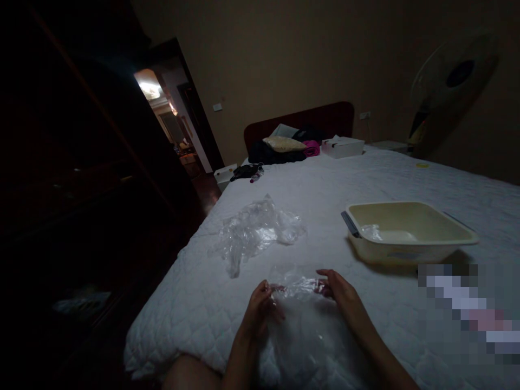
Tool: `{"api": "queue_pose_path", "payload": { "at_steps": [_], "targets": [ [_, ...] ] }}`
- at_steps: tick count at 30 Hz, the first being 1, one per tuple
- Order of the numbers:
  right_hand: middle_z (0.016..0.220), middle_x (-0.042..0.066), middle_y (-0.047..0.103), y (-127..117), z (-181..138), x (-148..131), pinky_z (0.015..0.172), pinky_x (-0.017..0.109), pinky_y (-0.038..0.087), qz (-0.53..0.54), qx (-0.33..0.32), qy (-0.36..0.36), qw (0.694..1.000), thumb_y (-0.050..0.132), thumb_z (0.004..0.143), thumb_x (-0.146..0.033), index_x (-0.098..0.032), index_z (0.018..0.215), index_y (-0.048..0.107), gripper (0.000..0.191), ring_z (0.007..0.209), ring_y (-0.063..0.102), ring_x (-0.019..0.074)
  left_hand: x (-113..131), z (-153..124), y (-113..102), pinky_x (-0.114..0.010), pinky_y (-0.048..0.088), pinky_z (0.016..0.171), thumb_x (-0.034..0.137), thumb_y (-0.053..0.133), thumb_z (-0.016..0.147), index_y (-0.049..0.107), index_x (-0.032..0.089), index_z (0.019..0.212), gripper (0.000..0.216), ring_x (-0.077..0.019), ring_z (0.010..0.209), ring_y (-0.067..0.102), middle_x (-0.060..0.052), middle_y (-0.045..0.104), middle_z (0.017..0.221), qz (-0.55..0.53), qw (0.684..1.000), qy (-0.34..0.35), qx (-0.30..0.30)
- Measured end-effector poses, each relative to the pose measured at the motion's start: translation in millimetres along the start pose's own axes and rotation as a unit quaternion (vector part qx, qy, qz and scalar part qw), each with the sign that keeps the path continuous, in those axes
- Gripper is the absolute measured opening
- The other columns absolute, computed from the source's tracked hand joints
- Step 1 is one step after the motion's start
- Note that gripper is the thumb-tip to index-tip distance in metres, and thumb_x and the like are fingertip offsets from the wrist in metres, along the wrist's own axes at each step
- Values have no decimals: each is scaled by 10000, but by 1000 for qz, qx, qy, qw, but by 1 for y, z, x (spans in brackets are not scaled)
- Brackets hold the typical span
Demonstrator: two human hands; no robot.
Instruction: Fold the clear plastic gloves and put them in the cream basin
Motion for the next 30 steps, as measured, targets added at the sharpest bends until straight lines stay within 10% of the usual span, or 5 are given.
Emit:
{"api": "queue_pose_path", "payload": {
  "at_steps": [9,30],
  "targets": [
    [653,27,632,3,5,2,619,344,525,-79,-26,-55,995,642,614,-591,-182,728,621,424,615,631,202,6,-9,7,-319,490,564,593,575,714,578,127,889,497,-211,538,634,-96,681,656,30,997,-30,72],
    [629,6,634,-11,18,4,510,278,468,-146,-89,-60,983,493,750,-585,-202,767,535,385,545,627,173,4,2,0,-198,401,355,536,650,679,563,129,1013,533,-139,446,598,-85,673,801,67,994,-69,56]
  ]
}}
Point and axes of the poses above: each hand's wrist, its own z-axis towards the middle knuckle, its own y-axis out of the palm, x = y × z, the point moved 1 cm from there along z, towards the middle knuckle
